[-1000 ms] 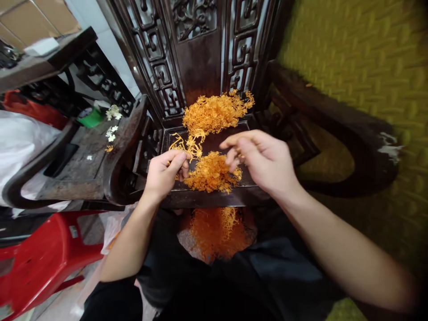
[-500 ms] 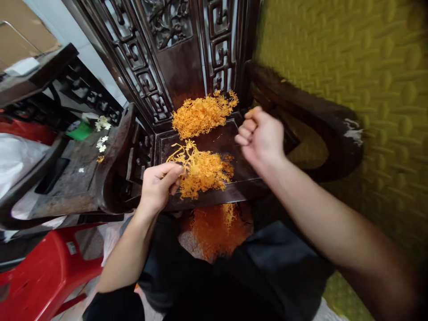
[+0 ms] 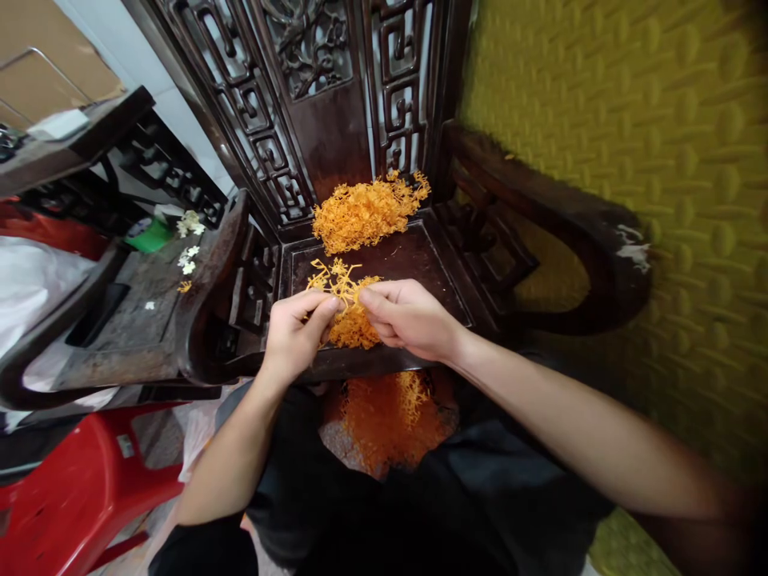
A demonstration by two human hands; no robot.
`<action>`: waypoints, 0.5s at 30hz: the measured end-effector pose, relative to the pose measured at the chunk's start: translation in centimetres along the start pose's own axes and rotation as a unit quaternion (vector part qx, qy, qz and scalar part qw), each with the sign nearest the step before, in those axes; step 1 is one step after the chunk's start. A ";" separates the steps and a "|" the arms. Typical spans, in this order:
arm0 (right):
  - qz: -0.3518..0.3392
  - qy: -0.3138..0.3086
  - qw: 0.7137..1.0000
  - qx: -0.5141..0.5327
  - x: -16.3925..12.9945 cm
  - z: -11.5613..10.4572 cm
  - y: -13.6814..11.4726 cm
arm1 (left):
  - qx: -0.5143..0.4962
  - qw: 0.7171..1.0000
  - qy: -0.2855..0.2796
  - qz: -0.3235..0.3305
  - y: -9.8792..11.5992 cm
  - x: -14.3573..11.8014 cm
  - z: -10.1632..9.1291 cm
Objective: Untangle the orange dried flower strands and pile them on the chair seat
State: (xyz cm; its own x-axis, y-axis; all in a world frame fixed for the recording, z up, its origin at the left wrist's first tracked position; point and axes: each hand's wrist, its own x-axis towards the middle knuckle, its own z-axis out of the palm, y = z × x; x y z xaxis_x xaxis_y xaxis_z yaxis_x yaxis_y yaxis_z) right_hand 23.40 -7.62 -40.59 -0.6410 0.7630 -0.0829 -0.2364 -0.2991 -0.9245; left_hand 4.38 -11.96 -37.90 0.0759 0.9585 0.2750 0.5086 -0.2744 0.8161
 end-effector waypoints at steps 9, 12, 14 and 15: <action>-0.027 -0.108 0.868 -0.485 -1.3 0.0 0.2 | -0.292 0.929 0.223 -0.037 -1.3 1.7 -4.7; 0.036 -0.230 0.795 -0.560 -2.5 1.3 3.4 | -0.374 0.915 0.138 -0.055 -0.6 1.6 -4.8; 0.066 -0.268 0.742 -0.611 -3.4 1.9 5.7 | -0.406 0.906 0.099 -0.064 0.0 1.4 -4.5; 0.085 -0.278 0.717 -0.633 -3.7 2.1 6.4 | -0.418 0.902 0.084 -0.071 0.2 1.2 -4.4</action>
State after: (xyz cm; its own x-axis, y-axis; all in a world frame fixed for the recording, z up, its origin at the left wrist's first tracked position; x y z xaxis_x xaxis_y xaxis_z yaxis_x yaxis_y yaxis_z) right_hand 22.75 -13.53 -45.44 -0.8570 0.3256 -0.3993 0.5074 0.6677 -0.5447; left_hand 0.81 -11.18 -35.11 -0.1053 0.9825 0.1537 -0.3271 -0.1802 0.9277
